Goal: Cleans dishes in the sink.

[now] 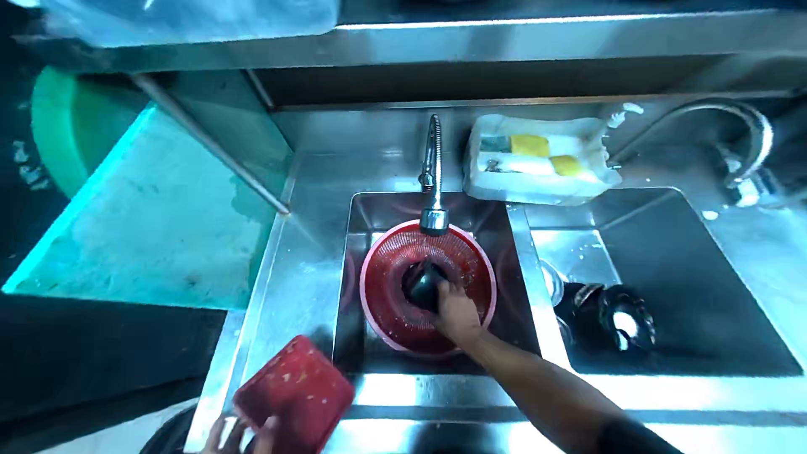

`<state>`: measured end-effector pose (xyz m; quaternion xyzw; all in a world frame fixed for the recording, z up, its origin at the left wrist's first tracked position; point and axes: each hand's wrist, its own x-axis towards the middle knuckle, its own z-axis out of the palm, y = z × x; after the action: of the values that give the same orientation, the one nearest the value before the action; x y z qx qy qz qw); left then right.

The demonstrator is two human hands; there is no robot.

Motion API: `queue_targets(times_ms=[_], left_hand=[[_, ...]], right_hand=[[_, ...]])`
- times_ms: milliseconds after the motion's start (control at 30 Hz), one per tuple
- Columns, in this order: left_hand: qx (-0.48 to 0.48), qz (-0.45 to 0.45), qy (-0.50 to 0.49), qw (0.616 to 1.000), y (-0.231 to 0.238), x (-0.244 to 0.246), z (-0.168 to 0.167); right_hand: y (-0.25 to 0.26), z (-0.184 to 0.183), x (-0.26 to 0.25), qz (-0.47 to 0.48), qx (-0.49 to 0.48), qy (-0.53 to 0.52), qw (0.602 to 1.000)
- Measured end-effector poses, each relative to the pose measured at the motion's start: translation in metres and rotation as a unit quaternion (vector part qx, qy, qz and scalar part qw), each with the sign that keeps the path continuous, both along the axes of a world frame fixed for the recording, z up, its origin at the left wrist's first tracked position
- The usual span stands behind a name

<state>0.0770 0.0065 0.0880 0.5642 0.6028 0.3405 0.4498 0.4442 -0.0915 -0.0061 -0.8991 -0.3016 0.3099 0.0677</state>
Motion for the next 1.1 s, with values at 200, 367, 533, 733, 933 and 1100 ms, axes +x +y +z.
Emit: queue_targets(times_ms=[200, 367, 533, 733, 933, 1100], left_hand=[[-0.078, -0.072, -0.005, 0.994, -0.010, 0.133, -0.015], [-0.126, -0.079, -0.055, 0.987, -0.001, 0.199, -0.033], [-0.176, -0.068, -0.121, 0.975, 0.002, 0.240, -0.036], [-0.219, -0.050, -0.176, 0.958, -0.005, 0.271, -0.016], [-0.272, -0.025, -0.171, 0.947, -0.011, 0.264, -0.022], [-0.307, -0.027, -0.167, 0.936, -0.026, 0.251, -0.035]], right_hand=[[-0.001, -0.051, 0.039, -0.235, 0.048, 0.076, 0.968], [0.009, -0.102, 0.082, -0.322, 0.067, 0.285, 0.900], [0.094, -0.043, 0.151, -0.259, 0.302, 0.199, 0.895], [0.185, 0.009, 0.207, -0.274, 0.264, 0.191, 0.905], [0.135, -0.039, 0.179, -0.054, 0.236, -0.090, 0.966], [0.036, -0.134, 0.117, -0.116, 0.023, 0.205, 0.972]])
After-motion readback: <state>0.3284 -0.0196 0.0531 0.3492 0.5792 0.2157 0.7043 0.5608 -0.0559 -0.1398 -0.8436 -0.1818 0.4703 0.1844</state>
